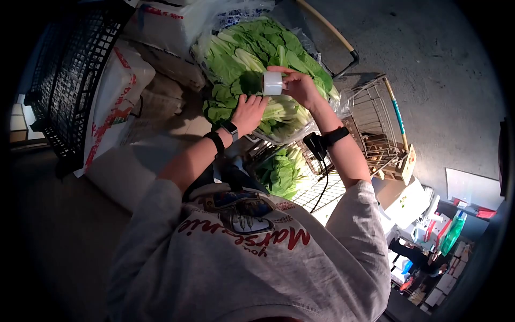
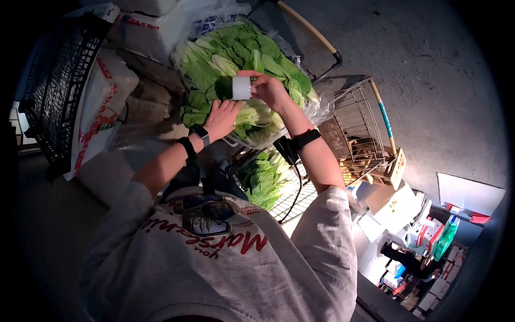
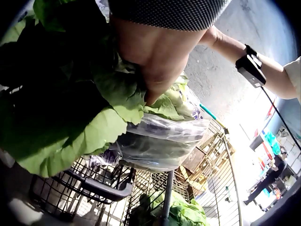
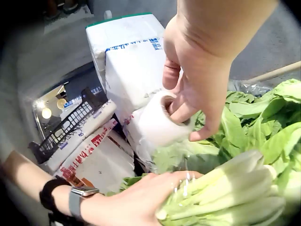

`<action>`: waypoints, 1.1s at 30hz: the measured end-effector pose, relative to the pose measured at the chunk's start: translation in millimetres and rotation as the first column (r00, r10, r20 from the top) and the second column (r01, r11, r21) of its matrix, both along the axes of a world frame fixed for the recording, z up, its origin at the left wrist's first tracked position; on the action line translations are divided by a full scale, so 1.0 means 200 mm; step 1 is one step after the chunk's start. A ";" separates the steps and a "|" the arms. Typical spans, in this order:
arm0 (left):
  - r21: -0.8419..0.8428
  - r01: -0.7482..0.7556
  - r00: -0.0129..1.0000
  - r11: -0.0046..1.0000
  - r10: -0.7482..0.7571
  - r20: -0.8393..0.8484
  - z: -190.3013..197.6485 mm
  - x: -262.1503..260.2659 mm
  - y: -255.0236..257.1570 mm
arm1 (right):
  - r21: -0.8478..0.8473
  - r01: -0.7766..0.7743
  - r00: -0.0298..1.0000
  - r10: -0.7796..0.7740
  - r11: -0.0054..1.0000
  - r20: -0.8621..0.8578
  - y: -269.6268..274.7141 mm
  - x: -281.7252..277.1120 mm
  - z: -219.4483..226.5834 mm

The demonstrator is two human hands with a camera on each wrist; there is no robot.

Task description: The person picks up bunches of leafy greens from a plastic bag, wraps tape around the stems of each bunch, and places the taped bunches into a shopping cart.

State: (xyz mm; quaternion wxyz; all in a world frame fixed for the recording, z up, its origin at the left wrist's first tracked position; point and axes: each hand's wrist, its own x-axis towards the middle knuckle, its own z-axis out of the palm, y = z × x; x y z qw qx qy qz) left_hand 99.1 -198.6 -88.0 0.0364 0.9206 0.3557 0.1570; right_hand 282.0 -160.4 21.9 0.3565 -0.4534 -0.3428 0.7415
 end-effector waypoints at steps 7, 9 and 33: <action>0.097 0.002 0.997 0.995 -0.010 0.081 -0.03 -0.03 -0.06 | 0.132 -0.194 0.955 0.157 0.972 0.252 0.02 0.15 -0.20; 0.066 0.018 0.996 0.998 -0.024 0.082 -0.06 -0.05 -0.08 | 0.167 -0.317 0.919 0.260 0.934 0.296 0.02 0.18 -0.30; -0.474 0.331 0.942 0.816 -0.254 0.221 0.16 -0.11 0.22 | 0.411 -0.605 0.796 0.496 0.682 0.347 -0.13 0.29 -0.43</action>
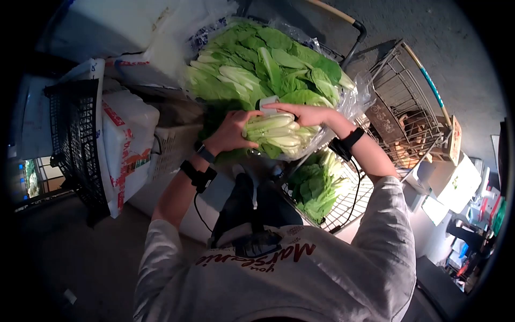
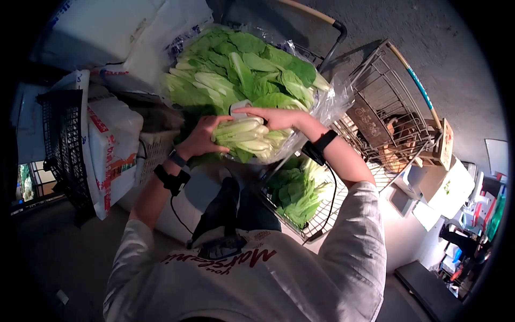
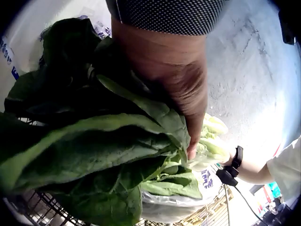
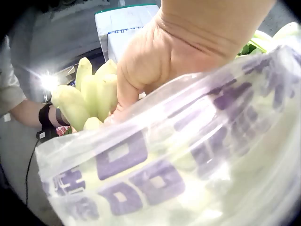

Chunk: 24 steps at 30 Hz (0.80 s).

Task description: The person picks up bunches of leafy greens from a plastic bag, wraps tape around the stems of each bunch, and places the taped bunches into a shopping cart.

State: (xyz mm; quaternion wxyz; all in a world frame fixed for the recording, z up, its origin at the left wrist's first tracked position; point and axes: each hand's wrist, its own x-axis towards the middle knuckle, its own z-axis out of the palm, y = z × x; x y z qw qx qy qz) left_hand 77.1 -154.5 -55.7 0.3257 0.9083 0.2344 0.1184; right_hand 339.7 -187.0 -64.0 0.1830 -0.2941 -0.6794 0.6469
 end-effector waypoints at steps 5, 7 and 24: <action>-0.229 0.034 0.999 0.973 -0.033 0.006 0.03 0.00 0.09 | 0.080 0.074 0.994 -0.067 0.994 -0.088 0.05 0.00 -0.05; -0.284 0.012 1.000 0.959 -0.019 -0.025 0.03 -0.01 0.11 | 0.111 0.090 0.990 -0.077 0.990 -0.116 0.06 0.00 -0.04; -0.958 -0.041 0.818 0.282 0.561 0.130 0.25 -0.10 0.19 | -0.252 0.523 0.721 -0.580 0.815 -0.380 0.07 -0.24 0.06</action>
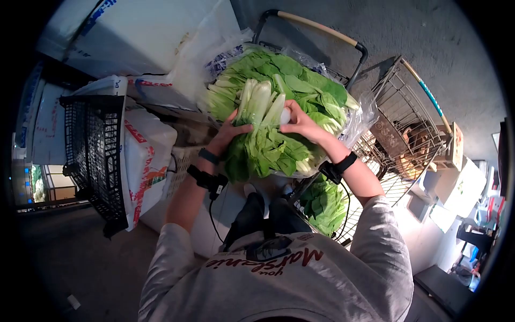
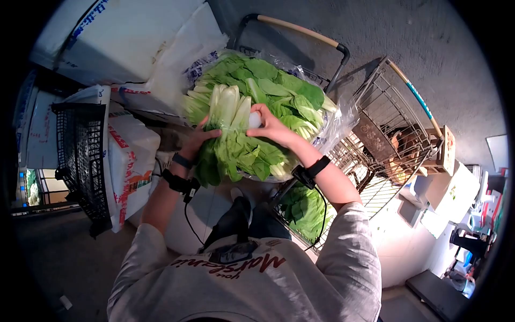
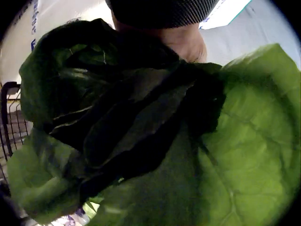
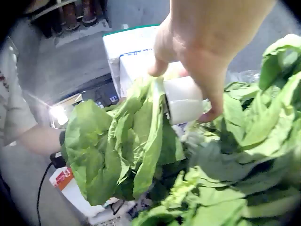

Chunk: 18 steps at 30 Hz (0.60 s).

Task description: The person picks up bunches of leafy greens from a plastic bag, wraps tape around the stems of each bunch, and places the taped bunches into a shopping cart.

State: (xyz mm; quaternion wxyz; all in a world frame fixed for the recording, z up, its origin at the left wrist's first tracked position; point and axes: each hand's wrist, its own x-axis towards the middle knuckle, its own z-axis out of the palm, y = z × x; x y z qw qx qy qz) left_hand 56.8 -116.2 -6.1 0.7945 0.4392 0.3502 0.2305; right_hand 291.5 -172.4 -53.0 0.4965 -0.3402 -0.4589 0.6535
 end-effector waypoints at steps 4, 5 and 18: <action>-0.018 0.070 0.984 0.997 -0.066 0.166 -0.01 -0.06 0.00 | 0.147 0.270 0.909 -0.302 0.952 0.287 0.04 -0.12 0.12; -0.109 0.088 0.966 0.990 -0.058 0.250 -0.01 -0.07 -0.03 | 0.244 0.299 0.804 -0.381 0.923 0.456 0.03 -0.15 0.19; -0.075 -0.052 0.973 0.996 0.068 0.219 -0.20 -0.08 -0.25 | -0.012 0.444 0.569 -0.272 0.896 0.776 -0.08 -0.28 0.38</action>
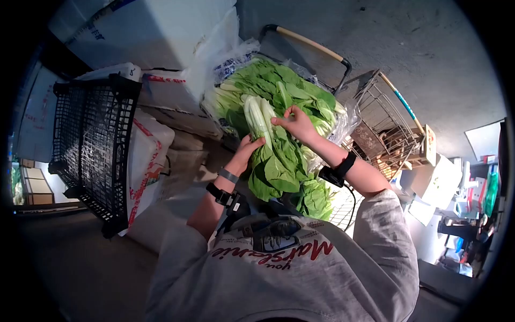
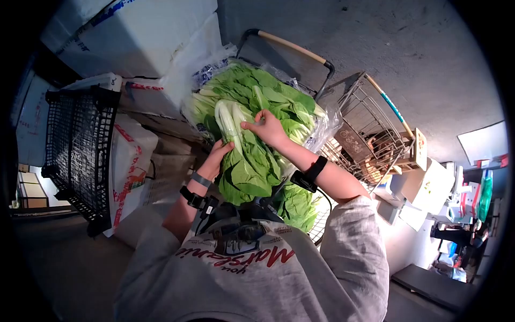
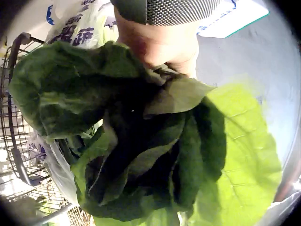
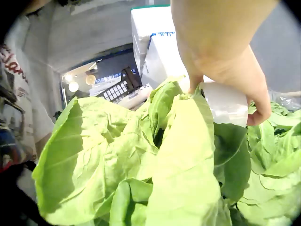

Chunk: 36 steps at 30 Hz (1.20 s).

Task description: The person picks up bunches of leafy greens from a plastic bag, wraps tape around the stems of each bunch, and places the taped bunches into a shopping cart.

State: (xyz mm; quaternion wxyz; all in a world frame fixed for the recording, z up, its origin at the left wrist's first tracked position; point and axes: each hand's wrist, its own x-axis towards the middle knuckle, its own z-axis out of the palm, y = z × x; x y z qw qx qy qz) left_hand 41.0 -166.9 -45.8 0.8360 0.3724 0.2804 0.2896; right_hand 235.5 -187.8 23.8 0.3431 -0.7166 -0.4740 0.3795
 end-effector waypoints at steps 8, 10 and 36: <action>0.074 -0.159 0.974 0.985 0.168 -0.150 -0.28 0.10 0.06 | -0.159 0.038 0.994 -0.053 0.987 -0.093 0.06 -0.04 -0.14; 0.090 -0.193 0.937 0.977 0.211 -0.277 -0.24 0.13 0.07 | -0.173 0.052 0.987 -0.077 0.983 -0.139 0.12 -0.02 -0.18; 0.670 -0.160 0.885 0.725 0.406 -0.228 -0.25 -0.04 0.14 | -0.159 -0.131 0.986 0.146 0.979 0.084 0.02 -0.07 -0.32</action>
